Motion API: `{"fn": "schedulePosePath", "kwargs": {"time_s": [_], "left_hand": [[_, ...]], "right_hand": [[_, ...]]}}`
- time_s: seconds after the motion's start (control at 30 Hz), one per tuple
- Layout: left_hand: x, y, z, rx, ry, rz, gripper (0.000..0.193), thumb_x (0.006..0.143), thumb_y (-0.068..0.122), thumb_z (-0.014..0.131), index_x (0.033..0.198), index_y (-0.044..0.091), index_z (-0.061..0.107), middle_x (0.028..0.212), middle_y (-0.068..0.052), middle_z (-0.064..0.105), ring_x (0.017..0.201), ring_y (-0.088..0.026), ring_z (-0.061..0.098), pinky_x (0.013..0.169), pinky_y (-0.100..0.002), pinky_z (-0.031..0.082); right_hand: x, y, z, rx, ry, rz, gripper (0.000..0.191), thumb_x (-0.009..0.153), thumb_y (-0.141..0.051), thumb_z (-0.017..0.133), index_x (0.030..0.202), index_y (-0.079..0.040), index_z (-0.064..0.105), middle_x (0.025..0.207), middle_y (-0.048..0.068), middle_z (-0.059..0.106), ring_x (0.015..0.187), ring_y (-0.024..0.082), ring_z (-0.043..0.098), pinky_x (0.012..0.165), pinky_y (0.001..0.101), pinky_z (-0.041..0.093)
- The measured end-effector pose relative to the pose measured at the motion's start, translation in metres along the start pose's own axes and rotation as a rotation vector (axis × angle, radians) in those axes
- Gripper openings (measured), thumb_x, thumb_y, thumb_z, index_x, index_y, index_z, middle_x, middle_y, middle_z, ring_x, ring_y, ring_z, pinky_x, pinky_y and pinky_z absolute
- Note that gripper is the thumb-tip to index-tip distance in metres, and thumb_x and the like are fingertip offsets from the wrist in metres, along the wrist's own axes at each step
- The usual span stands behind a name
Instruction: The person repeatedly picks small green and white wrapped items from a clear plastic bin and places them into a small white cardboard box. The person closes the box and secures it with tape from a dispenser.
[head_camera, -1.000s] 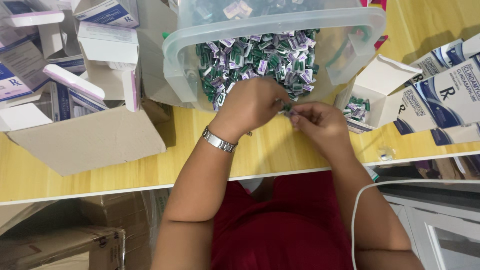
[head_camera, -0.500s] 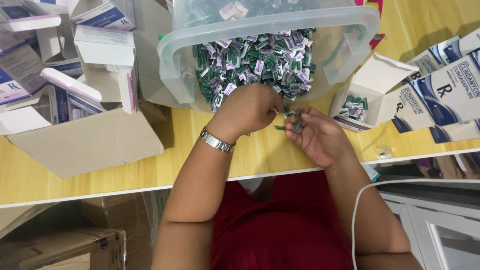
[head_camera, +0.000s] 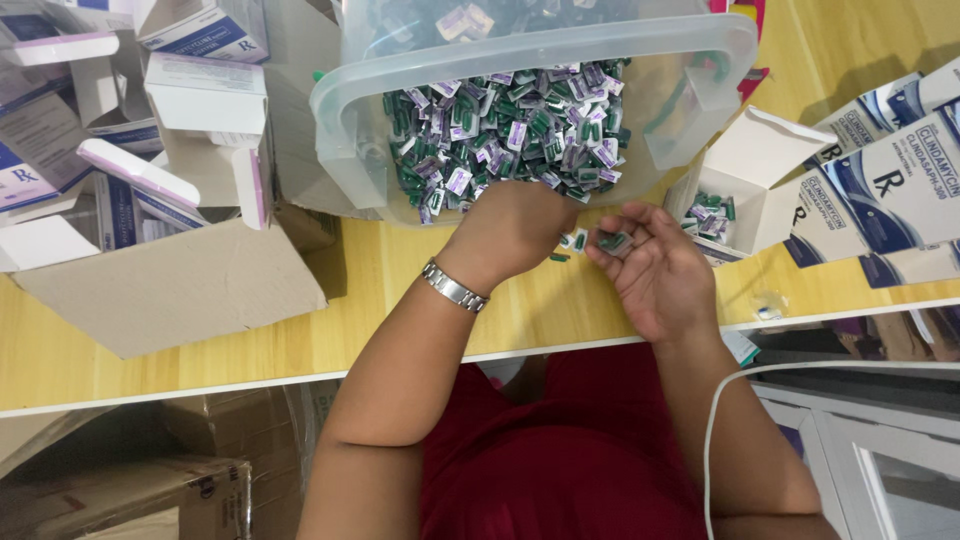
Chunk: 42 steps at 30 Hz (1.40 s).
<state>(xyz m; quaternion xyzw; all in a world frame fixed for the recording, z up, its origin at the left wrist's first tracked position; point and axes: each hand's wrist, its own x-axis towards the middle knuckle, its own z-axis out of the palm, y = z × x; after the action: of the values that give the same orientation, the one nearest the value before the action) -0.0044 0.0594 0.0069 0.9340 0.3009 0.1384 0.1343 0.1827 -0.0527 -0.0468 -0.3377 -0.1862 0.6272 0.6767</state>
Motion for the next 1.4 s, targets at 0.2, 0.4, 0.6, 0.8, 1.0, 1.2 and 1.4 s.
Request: {"fn": "schedulePosePath", "kwargs": {"time_s": [0.2,0.4,0.6,0.8,1.0,1.2,1.4], "left_hand": [[-0.002,-0.006,0.004,0.039,0.005,0.052,0.010,0.079,0.018,0.068,0.078,0.016,0.078,0.075,-0.011,0.072,0.073,-0.034,0.071,0.062,-0.048,0.054],[-0.002,-0.005,0.001,0.004,0.008,0.051,0.010,0.079,0.018,0.069,0.075,0.015,0.077,0.073,-0.011,0.071,0.071,-0.035,0.070,0.061,-0.049,0.054],[-0.010,-0.005,-0.013,-0.153,-0.039,0.001,0.007,0.073,0.018,0.073,0.077,0.016,0.078,0.077,-0.009,0.073,0.075,-0.033,0.071,0.066,-0.046,0.055],[-0.010,0.000,-0.011,-0.123,-0.138,-0.007,0.017,0.068,0.024,0.081,0.082,0.015,0.078,0.083,-0.009,0.074,0.084,-0.032,0.070,0.071,-0.047,0.055],[-0.008,0.000,0.000,-0.073,-0.141,0.013,0.018,0.070,0.024,0.084,0.082,0.015,0.075,0.083,-0.008,0.072,0.085,-0.032,0.070,0.072,-0.048,0.054],[-0.010,-0.005,0.007,-0.126,-0.167,0.045,0.023,0.065,0.023,0.085,0.080,0.011,0.073,0.082,-0.009,0.071,0.085,-0.032,0.070,0.071,-0.047,0.053],[-0.011,-0.007,-0.012,-0.230,-0.180,-0.030,0.026,0.067,0.024,0.083,0.089,0.012,0.076,0.085,-0.010,0.073,0.083,-0.032,0.071,0.071,-0.045,0.054]], "right_hand": [[0.001,0.003,-0.001,-0.079,-0.027,-0.050,0.034,0.112,-0.026,0.047,0.130,0.000,0.059,0.112,0.013,0.065,0.103,0.027,0.064,0.093,0.0417,0.054],[0.000,0.003,0.004,-0.197,-0.035,0.010,0.032,0.108,-0.014,0.050,0.136,0.001,0.056,0.114,0.012,0.064,0.102,0.023,0.064,0.091,0.0390,0.053],[0.001,-0.002,0.011,-0.277,-0.018,0.016,0.037,0.102,-0.011,0.050,0.137,-0.001,0.054,0.121,0.009,0.066,0.109,0.020,0.065,0.095,0.0366,0.055],[-0.007,-0.004,0.025,-1.184,0.021,-0.298,0.028,0.096,-0.005,0.063,0.123,-0.006,0.068,0.113,0.008,0.068,0.093,0.020,0.067,0.082,0.0339,0.056],[-0.009,-0.002,0.044,-1.759,-0.065,-0.785,0.025,0.082,0.000,0.075,0.106,-0.006,0.077,0.105,0.014,0.068,0.097,0.035,0.064,0.085,0.0430,0.055],[-0.008,-0.003,0.039,-1.665,-0.065,-0.763,0.013,0.085,-0.003,0.077,0.098,-0.003,0.075,0.099,0.012,0.068,0.094,0.033,0.064,0.083,0.0423,0.054],[-0.005,-0.003,0.020,-1.306,0.061,-0.410,0.009,0.097,-0.005,0.071,0.104,0.000,0.071,0.091,0.009,0.069,0.075,0.018,0.061,0.067,0.0293,0.049]]}}
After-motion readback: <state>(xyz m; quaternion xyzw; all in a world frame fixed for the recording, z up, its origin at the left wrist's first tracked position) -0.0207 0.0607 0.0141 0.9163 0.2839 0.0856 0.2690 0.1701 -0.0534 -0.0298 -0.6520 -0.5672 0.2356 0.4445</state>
